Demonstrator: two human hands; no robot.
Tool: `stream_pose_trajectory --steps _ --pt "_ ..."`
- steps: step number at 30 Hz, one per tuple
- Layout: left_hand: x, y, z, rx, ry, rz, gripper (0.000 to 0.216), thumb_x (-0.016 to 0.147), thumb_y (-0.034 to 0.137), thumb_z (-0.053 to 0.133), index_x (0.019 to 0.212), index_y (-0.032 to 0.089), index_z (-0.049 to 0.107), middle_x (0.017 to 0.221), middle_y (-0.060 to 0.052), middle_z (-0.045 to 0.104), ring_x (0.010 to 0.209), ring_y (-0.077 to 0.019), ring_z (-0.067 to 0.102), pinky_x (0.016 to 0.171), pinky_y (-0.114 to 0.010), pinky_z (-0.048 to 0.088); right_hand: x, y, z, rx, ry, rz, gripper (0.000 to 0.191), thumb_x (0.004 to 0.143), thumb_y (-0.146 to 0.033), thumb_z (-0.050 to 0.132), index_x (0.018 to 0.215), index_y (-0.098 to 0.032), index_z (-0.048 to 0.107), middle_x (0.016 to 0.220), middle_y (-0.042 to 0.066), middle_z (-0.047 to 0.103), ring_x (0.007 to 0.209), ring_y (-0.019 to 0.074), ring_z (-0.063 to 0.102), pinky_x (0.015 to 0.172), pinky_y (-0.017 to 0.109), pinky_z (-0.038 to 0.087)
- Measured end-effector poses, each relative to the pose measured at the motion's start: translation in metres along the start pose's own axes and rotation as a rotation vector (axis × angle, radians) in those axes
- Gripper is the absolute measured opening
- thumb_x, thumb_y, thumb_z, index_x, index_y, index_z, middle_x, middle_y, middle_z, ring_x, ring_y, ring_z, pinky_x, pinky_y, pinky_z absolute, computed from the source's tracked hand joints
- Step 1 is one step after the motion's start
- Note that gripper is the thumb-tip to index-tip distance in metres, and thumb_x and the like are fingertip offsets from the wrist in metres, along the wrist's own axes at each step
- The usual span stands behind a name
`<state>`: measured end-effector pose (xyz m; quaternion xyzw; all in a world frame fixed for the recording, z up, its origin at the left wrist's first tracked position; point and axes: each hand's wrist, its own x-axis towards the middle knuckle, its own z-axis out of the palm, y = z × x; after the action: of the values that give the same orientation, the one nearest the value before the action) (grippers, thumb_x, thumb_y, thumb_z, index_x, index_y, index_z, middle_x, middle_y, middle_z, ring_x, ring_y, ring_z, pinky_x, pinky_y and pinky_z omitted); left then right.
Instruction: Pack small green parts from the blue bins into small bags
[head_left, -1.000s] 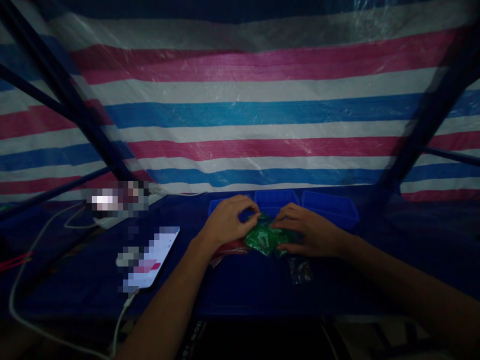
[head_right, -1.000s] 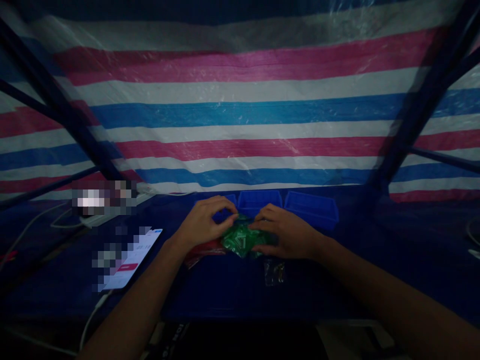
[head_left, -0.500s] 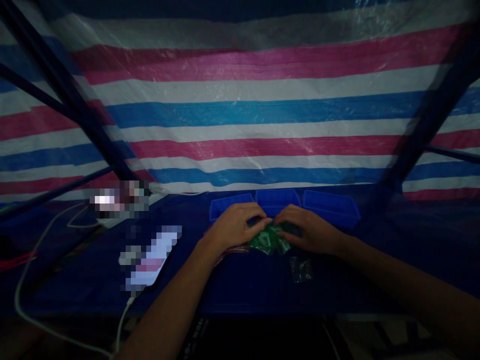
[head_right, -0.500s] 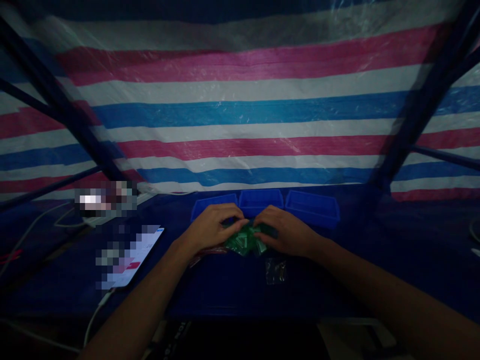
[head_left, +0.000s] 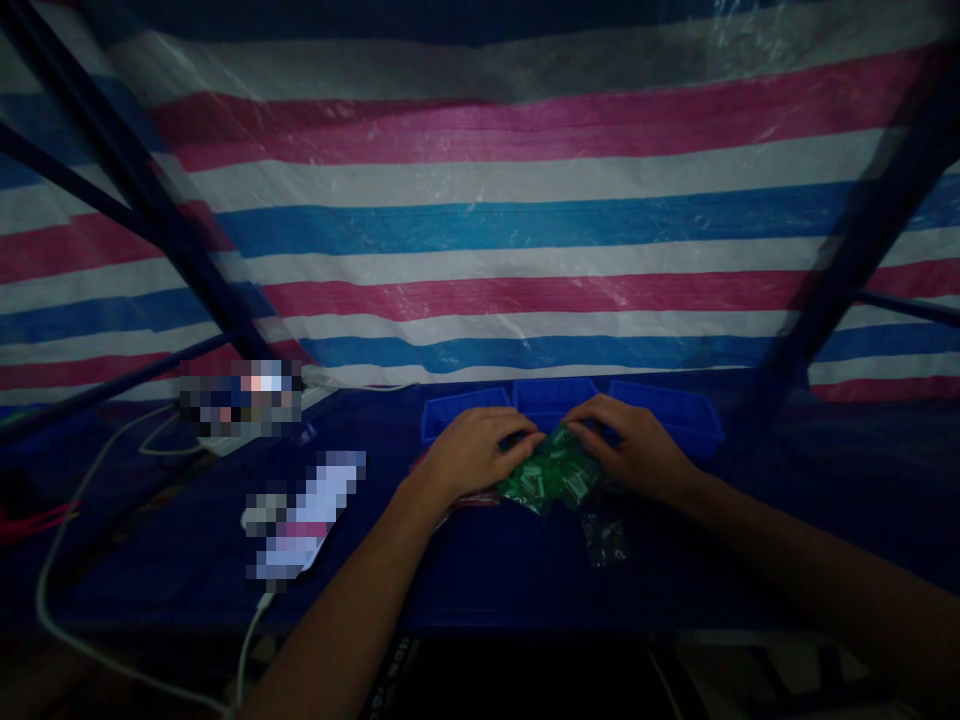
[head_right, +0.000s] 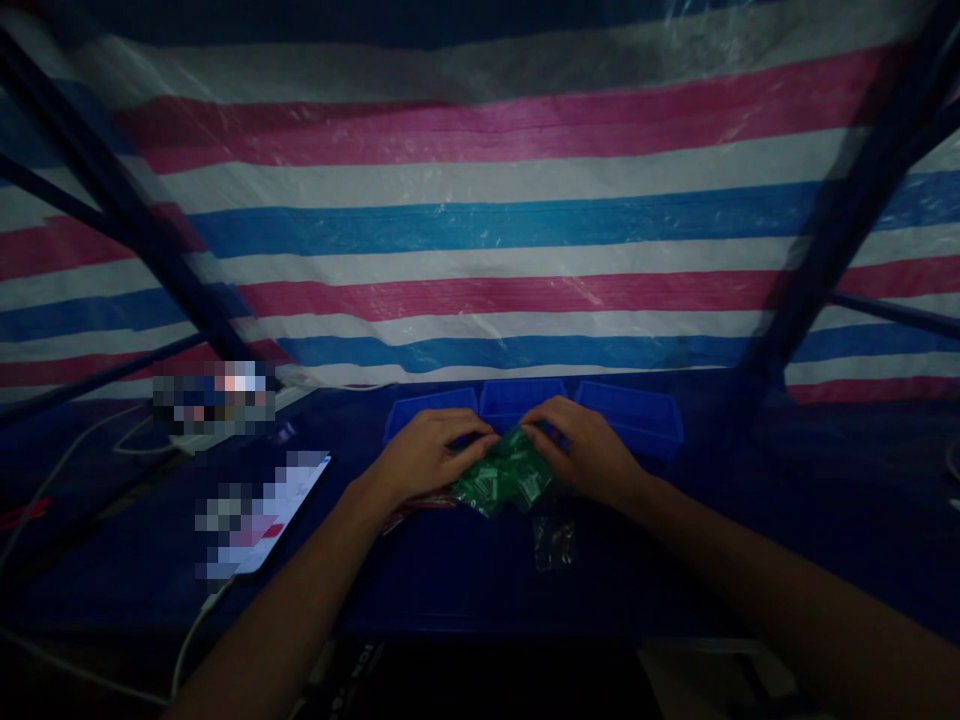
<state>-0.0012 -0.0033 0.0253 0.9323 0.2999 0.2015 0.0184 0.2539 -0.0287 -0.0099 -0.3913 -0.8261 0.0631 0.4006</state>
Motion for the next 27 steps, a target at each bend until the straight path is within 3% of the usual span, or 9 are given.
stream_pose_trajectory --steps 7,10,16,19,21,23,27 --pt "0.002 0.008 -0.006 -0.121 0.073 -0.049 0.032 0.106 0.043 0.048 0.115 0.023 0.072 0.110 -0.005 0.076 0.104 -0.0210 0.069 0.095 -0.037 0.053 0.001 -0.002 0.001 0.113 0.156 0.174 0.022 0.100 -0.039 0.058 0.108 -0.024 0.072 0.103 0.006 0.078 0.091 0.0249 0.072 0.081 0.037 0.056" --pt "0.009 0.014 -0.006 -0.217 0.151 -0.072 0.032 0.100 0.046 0.060 0.122 0.025 0.070 0.120 -0.006 0.074 0.111 -0.0224 0.068 0.098 -0.039 0.052 0.005 -0.004 0.003 0.209 0.173 0.234 0.020 0.098 -0.040 0.062 0.104 -0.025 0.074 0.098 0.005 0.078 0.084 0.0230 0.072 0.075 0.036 0.055" --pt "0.031 0.018 -0.005 -0.384 0.223 -0.155 0.017 0.098 0.035 0.063 0.099 0.020 0.073 0.087 -0.002 0.075 0.079 -0.0177 0.069 0.073 -0.032 0.054 0.025 -0.008 -0.003 0.539 0.143 0.328 0.025 0.089 -0.045 0.073 0.102 -0.024 0.072 0.093 0.004 0.076 0.074 0.0190 0.069 0.065 0.032 0.055" --pt "0.043 0.017 -0.008 -0.438 0.301 -0.157 0.015 0.098 0.032 0.063 0.098 0.019 0.070 0.086 -0.003 0.074 0.078 -0.0176 0.069 0.071 -0.031 0.054 0.041 -0.010 -0.008 0.711 0.131 0.359 0.031 0.082 -0.041 0.081 0.104 -0.024 0.070 0.095 0.004 0.076 0.077 0.0183 0.069 0.070 0.033 0.058" --pt "0.047 0.014 -0.008 -0.433 0.379 -0.141 0.014 0.098 0.029 0.061 0.103 0.019 0.068 0.093 -0.005 0.075 0.084 -0.0188 0.071 0.075 -0.032 0.056 0.048 -0.009 -0.007 0.803 0.141 0.370 0.035 0.078 -0.038 0.085 0.106 -0.024 0.069 0.099 0.005 0.076 0.081 0.0192 0.070 0.071 0.034 0.059" --pt "0.048 0.010 -0.007 -0.406 0.429 -0.103 0.021 0.100 0.028 0.059 0.119 0.019 0.063 0.099 -0.006 0.075 0.088 -0.0195 0.072 0.080 -0.034 0.057 0.051 -0.007 -0.002 0.855 0.236 0.375 0.038 0.074 -0.037 0.088 0.105 -0.024 0.069 0.100 0.005 0.076 0.086 0.0201 0.071 0.072 0.033 0.060" --pt "0.038 0.006 -0.002 -0.152 0.414 0.023 0.047 0.099 0.025 0.060 0.145 0.024 0.048 0.126 -0.010 0.069 0.115 -0.0251 0.067 0.103 -0.047 0.053 0.042 -0.001 0.014 0.873 0.307 0.392 0.048 0.072 -0.034 0.089 0.113 -0.023 0.067 0.097 0.004 0.076 0.088 0.0193 0.072 0.079 0.033 0.060"
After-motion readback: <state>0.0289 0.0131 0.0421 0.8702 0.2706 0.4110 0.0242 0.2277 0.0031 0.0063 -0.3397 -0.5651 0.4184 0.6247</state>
